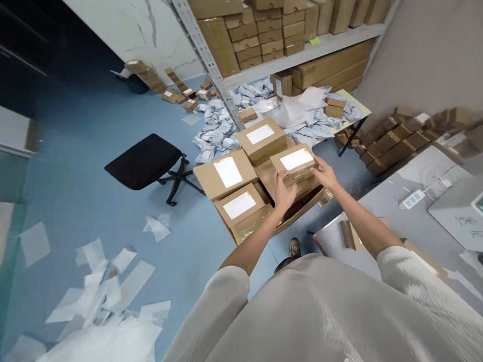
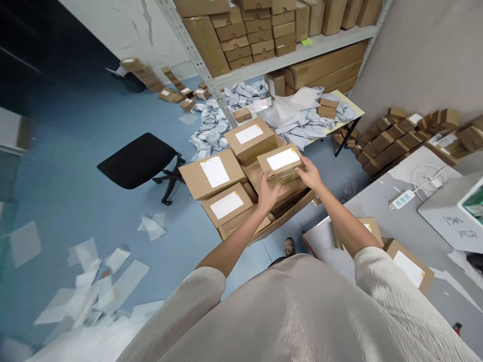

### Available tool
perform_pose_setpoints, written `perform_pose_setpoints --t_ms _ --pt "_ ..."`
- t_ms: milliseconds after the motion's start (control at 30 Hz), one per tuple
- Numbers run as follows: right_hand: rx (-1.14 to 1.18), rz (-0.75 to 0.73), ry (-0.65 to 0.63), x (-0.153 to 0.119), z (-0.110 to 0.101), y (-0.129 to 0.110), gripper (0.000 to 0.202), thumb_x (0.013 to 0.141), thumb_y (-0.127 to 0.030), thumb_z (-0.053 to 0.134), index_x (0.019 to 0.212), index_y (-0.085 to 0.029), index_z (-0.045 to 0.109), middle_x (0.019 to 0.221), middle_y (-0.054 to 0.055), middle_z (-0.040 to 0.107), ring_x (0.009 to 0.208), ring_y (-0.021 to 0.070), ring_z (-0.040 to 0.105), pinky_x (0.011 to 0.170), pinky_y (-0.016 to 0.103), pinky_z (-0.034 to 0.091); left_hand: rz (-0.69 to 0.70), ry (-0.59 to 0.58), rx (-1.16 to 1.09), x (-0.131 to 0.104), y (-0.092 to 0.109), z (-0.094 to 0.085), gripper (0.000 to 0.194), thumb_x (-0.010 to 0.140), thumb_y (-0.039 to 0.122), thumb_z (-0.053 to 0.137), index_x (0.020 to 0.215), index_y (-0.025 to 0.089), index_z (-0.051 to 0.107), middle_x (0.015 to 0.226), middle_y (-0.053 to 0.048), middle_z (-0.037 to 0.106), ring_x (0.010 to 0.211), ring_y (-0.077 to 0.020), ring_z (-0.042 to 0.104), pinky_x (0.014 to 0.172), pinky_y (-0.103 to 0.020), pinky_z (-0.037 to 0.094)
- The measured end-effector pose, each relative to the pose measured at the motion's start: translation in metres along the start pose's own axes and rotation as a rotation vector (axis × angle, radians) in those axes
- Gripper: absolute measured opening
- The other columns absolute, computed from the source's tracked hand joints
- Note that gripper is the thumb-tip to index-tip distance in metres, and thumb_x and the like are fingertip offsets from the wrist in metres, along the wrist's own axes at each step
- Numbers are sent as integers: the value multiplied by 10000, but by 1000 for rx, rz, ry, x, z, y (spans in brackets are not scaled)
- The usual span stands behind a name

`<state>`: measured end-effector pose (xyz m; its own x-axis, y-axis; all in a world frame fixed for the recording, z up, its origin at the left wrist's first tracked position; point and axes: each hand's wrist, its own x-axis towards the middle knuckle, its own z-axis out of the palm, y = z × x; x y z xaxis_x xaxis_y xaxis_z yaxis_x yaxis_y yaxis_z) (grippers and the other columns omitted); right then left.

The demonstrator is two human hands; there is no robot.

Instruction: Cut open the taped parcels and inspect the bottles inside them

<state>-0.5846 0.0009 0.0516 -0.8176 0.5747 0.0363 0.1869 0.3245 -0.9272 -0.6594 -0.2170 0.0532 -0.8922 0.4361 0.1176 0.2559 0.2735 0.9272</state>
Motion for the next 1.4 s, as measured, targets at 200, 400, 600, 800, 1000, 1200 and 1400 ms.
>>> perform_pose_setpoints --t_ms 200,400,600,800,1000,1200,1400 --pt "-23 56 165 -64 -72 22 819 856 -613 749 1566 -223 625 1710 94 479 1576 360 447 1229 500 513 60 -151 -44 -39 34 54 623 832 139 715 1420 264 551 1596 -121 469 1516 -317 485 1290 -490 409" --pt "-18 117 313 -141 -147 52 818 842 -620 753 1549 -227 635 1697 110 495 1588 359 428 1234 517 501 129 -306 -46 -91 64 116 630 818 143 721 1413 278 565 1619 -116 451 1614 -345 356 1340 -521 328" --pt "-30 214 414 -212 -206 71 787 858 -562 734 1555 -210 635 1692 123 503 1615 360 384 1263 540 461 162 -475 -29 -134 78 170 673 822 182 724 1461 302 550 1639 -100 441 1621 -339 352 1321 -515 365" --pt "-32 278 464 -253 -240 91 768 859 -510 728 1557 -204 634 1703 99 493 1597 336 423 1261 508 473 156 -569 -40 -158 83 207 632 827 163 706 1434 284 576 1653 -117 430 1626 -334 351 1296 -503 397" --pt "-38 311 494 -252 -250 112 764 855 -503 722 1555 -208 634 1695 91 505 1597 332 423 1263 486 472 186 -637 -35 -144 81 231 591 828 159 693 1404 256 602 1619 -131 442 1529 -325 483 1265 -469 432" --pt "-56 396 554 -241 -251 144 693 900 -508 657 1525 -208 651 1671 104 534 1559 331 474 1276 517 436 197 -764 -28 -112 63 268 559 827 154 686 1378 238 651 1557 -128 470 1486 -303 519 1272 -449 423" --pt "-92 543 567 -243 -251 180 740 892 -506 668 1563 -201 603 1702 121 484 1547 341 482 1266 517 436 154 -925 -42 -103 36 303 543 862 191 688 1404 220 667 1551 -132 472 1510 -294 499 1291 -432 399"
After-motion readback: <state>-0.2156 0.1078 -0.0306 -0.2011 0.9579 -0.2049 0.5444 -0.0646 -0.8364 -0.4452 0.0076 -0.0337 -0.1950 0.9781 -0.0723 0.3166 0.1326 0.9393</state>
